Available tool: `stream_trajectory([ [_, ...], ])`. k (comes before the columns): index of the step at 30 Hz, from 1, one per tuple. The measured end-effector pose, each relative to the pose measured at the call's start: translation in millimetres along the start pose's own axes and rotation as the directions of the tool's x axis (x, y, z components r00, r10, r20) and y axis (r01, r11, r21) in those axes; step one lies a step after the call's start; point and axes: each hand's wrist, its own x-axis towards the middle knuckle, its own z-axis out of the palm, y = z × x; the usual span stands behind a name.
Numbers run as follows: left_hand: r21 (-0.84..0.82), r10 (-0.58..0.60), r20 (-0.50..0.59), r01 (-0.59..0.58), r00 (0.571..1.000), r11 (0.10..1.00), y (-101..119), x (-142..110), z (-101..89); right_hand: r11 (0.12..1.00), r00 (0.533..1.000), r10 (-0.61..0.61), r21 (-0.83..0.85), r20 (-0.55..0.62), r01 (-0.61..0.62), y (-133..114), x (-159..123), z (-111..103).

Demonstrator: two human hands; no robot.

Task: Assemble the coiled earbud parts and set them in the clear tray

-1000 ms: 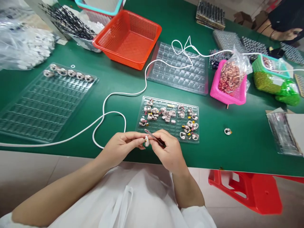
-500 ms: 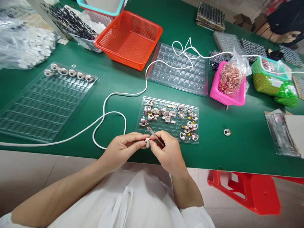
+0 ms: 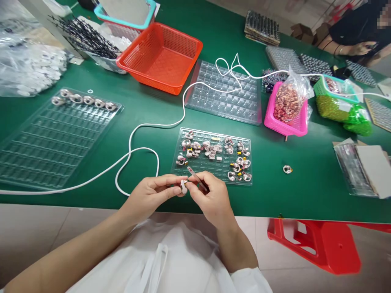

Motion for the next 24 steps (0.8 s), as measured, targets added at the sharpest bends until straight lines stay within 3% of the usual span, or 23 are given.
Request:
stream_trajectory([
  [8,0.083,0.091,-0.089,-0.084,0.992,0.993,-0.8,-1.8,4.5,0.991,0.997,0.073,0.108,0.025,-0.076,5.0,-0.8,5.1],
  [16,0.105,0.12,-0.08,-0.112,0.989,0.988,-1.6,-2.3,4.0,0.985,0.997,0.08,0.151,0.023,-0.083,8.0,-1.9,8.2],
  [24,0.038,0.065,-0.066,-0.062,0.996,0.997,-1.8,-0.6,2.9,0.973,0.995,0.096,0.205,0.041,-0.102,9.0,-1.1,10.5],
])
